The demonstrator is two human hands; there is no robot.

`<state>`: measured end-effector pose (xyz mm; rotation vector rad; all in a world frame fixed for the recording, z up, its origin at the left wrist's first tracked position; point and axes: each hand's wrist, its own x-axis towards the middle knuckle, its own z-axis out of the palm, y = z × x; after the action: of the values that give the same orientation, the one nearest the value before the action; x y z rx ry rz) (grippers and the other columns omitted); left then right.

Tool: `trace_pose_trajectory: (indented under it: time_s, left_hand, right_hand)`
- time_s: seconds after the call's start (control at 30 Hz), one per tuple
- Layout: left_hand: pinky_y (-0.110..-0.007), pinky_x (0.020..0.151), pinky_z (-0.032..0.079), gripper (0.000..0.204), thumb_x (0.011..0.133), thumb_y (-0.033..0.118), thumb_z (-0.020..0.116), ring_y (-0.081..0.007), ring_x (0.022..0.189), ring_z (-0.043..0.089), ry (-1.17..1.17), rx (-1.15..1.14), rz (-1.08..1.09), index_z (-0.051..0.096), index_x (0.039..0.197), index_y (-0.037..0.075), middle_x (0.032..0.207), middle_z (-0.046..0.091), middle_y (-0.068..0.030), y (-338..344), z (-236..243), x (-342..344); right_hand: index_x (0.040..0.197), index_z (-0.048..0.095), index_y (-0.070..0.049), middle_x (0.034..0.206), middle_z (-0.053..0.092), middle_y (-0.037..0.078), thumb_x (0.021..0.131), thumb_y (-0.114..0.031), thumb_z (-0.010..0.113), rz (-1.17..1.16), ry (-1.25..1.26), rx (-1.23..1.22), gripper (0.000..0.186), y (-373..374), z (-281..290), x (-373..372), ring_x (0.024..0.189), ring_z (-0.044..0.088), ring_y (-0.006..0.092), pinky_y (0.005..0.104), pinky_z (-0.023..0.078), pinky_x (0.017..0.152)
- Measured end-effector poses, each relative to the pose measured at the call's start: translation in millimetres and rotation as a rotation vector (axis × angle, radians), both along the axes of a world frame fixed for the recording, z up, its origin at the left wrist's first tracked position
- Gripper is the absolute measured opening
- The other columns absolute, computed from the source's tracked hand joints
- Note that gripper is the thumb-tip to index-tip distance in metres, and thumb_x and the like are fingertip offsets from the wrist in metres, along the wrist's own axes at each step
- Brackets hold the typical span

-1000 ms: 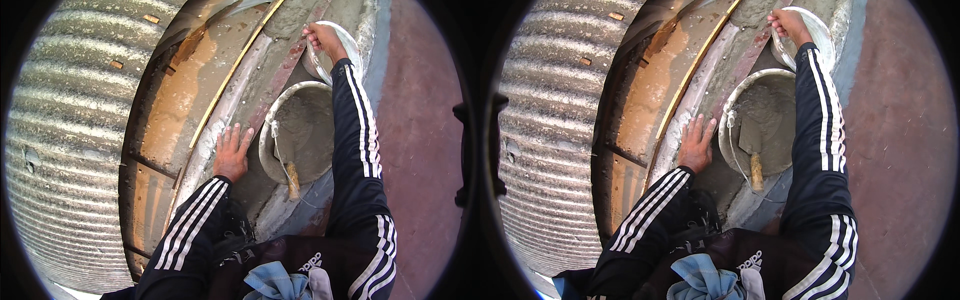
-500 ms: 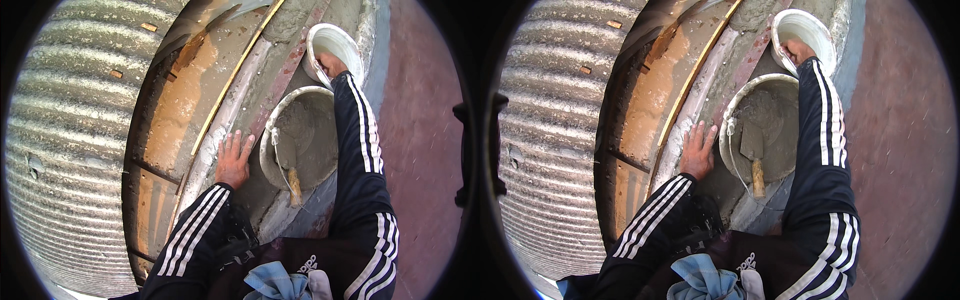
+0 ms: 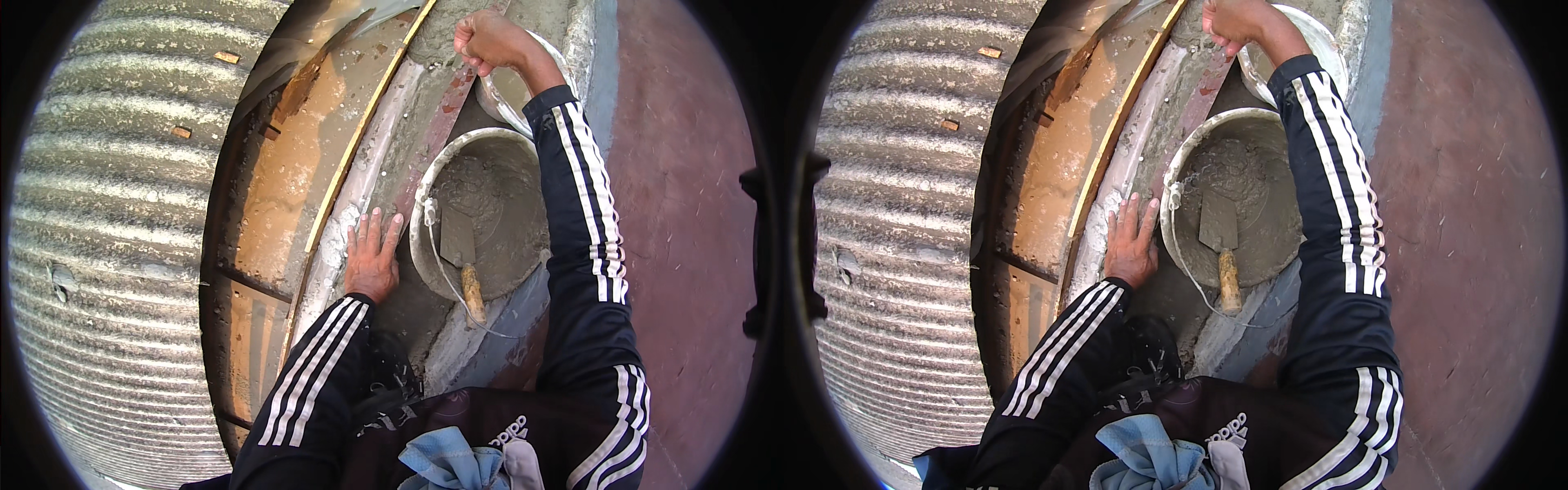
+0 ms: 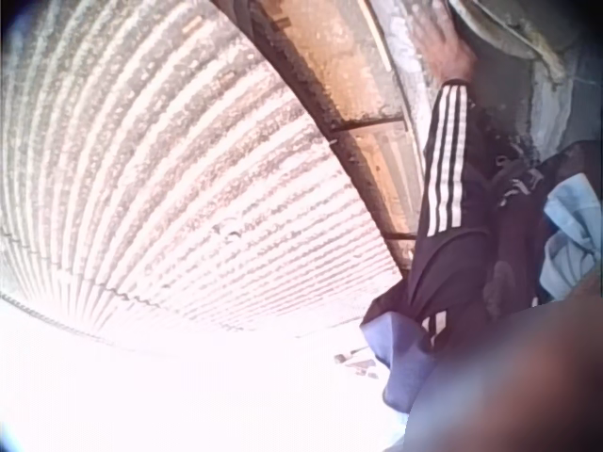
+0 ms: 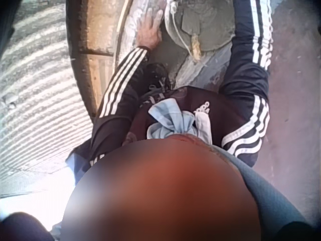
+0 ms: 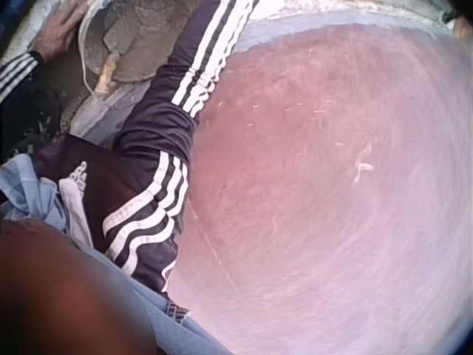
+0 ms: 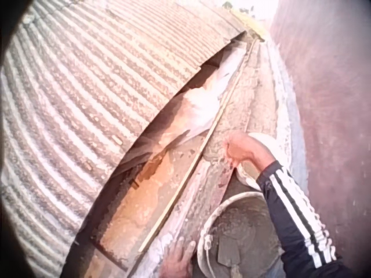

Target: The person scoops wet cement from a bucket with a trowel and spreads it along the edge of a corrugated roof. They then walk along the roof ridge carrying two buckets and place them down near other tools.

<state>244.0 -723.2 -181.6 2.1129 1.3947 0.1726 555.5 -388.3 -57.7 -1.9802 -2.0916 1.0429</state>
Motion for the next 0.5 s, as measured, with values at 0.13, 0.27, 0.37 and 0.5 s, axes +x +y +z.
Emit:
trace_pose_trajectory:
  time_s: [0.13, 0.27, 0.37, 0.5]
  left_hand:
    - [-0.064, 0.127, 0.022, 0.088, 0.087, 0.007, 0.068, -0.0481, 0.156, 0.030, 0.015, 0.008, -0.010, 0.033, 0.167, 0.021, 0.170, 0.028, -0.0233, 0.3, 1.1, -0.3]
    - [-0.063, 0.127, 0.022, 0.089, 0.087, 0.007, 0.069, -0.0481, 0.156, 0.030, 0.028, 0.009, -0.027, 0.033, 0.167, 0.021, 0.170, 0.028, -0.0236, 0.7, -0.3, -1.1]
    - [-0.064, 0.127, 0.022, 0.089, 0.087, 0.008, 0.069, -0.0484, 0.156, 0.030, 0.027, 0.009, -0.032, 0.032, 0.167, 0.021, 0.169, 0.029, -0.0240, 0.9, -1.2, -2.2]
    - [-0.066, 0.126, 0.023, 0.093, 0.085, 0.004, 0.067, -0.0482, 0.155, 0.031, -0.004, -0.004, -0.009, 0.030, 0.168, 0.025, 0.170, 0.030, -0.0232, 0.9, -2.1, -1.8]
  right_hand:
    - [0.105, 0.073, -0.006, 0.095, 0.074, 0.002, 0.088, -0.016, 0.065, -0.097, 0.047, -0.043, 0.021, -1.9, 0.3, 46.8, 0.082, 0.072, 0.0122, 0.0295, 0.059, 0.059]
    - [0.107, 0.071, -0.005, 0.098, 0.074, 0.005, 0.098, -0.026, 0.064, -0.564, -0.061, -0.038, 0.023, 6.1, -82.4, 99.5, 0.080, 0.070, 0.0167, 0.0352, 0.060, 0.069]
    - [0.117, 0.074, 0.001, 0.105, 0.075, 0.014, 0.099, -0.025, 0.067, -0.829, 0.027, -0.213, 0.032, -13.9, -166.9, 123.0, 0.084, 0.071, 0.0261, 0.0425, 0.059, 0.075]
    - [0.110, 0.079, -0.001, 0.106, 0.077, 0.014, 0.101, -0.037, 0.064, -0.491, -0.238, -0.338, 0.039, -23.8, -214.7, 146.1, 0.084, 0.071, 0.0253, 0.0450, 0.056, 0.073]
